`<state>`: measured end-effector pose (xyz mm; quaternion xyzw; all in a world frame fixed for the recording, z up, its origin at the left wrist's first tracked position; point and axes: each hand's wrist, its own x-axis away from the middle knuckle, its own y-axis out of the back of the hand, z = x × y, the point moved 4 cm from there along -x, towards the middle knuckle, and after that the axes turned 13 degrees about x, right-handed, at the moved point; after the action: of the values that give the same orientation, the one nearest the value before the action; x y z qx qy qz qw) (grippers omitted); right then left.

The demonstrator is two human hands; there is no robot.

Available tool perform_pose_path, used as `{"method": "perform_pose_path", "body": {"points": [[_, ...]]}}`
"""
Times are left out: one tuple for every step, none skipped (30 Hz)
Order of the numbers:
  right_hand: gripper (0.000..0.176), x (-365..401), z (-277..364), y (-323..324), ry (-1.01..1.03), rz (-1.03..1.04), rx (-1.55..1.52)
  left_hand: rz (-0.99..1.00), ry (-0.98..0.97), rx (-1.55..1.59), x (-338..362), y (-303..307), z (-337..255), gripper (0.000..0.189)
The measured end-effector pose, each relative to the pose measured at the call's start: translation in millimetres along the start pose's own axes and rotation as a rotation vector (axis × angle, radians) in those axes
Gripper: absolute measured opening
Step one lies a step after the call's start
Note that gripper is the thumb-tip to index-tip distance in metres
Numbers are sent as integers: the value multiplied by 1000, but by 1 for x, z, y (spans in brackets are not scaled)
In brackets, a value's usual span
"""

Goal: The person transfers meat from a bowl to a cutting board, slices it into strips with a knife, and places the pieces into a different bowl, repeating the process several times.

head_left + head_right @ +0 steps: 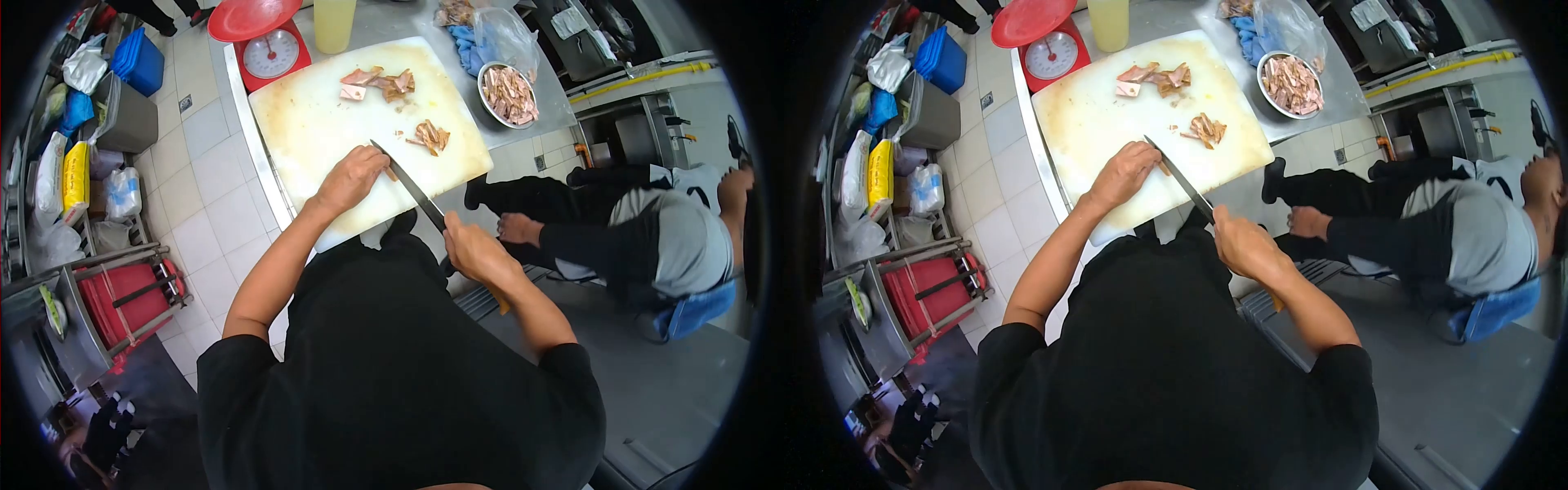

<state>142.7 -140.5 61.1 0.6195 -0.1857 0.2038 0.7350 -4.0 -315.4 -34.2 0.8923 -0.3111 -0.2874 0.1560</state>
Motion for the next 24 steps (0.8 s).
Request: {"method": "perform_pose_path", "body": {"points": [[13,-3,-5,-4,37,-22,7,-5,1,-2,0,1,1,19],[13,-7,-5,-10,40,-21,10,-1,-3,4,0,1,2,19],[12,-9,-4,-14,30,-36,33,1,-5,12,1,-1,2,19],[12,-12,-3,-19,21,-49,56,-5,0,14,1,-1,2,19],[13,-16,-1,-25,37,-55,39,-2,9,-9,2,-2,2,19],[13,-24,-3,-37,43,-53,44,-1,15,-36,2,-3,2,20],[13,-32,-6,-51,36,-78,53,-6,18,-38,2,-2,1,20],[13,-37,-10,-58,28,-103,60,-10,9,-34,2,-2,0,20],[15,-39,-12,-51,10,-73,12,-12,-1,-31,2,-2,-2,21],[15,-38,-14,-41,13,-78,11,-12,-3,-37,4,-2,-3,21],[18,-36,-19,-30,9,-9,-109,-10,-5,-40,3,-2,-3,21],[21,-33,-21,-22,7,63,-227,-10,-3,-44,2,-2,-4,21],[24,-27,-22,-16,-55,109,-289,-14,-4,-56,0,-2,-4,21],[24,-23,-22,-12,-46,106,-293,-11,4,-44,-1,-3,-5,20],[24,-18,-24,-9,-67,93,-258,-5,13,-31,-2,-3,-6,19],[23,-15,-28,-9,-89,76,-224,1,13,-41,-2,-3,-8,19],[22,-13,-33,-12,-20,-11,-156,-25,27,-17,-2,-2,-10,19],[22,-10,-33,-14,-18,-14,-165,-51,40,7,-2,-1,-12,18],[21,-7,-32,-12,13,-43,-140,-44,40,2,-2,-1,-11,18],[20,-4,-31,-10,45,-71,-113,-32,23,-21,-2,-2,-10,17],[19,0,-29,-6,50,-57,-105,-21,7,-43,-2,-3,-10,16],[19,3,-28,-2,51,-57,-107,-19,7,-45,-1,-4,-9,16],[17,6,-26,0,54,-31,-87,-22,12,-36,-2,-5,-8,16],[15,7,-26,0,57,-3,-66,-25,17,-27,-3,-6,-8,16]]}}
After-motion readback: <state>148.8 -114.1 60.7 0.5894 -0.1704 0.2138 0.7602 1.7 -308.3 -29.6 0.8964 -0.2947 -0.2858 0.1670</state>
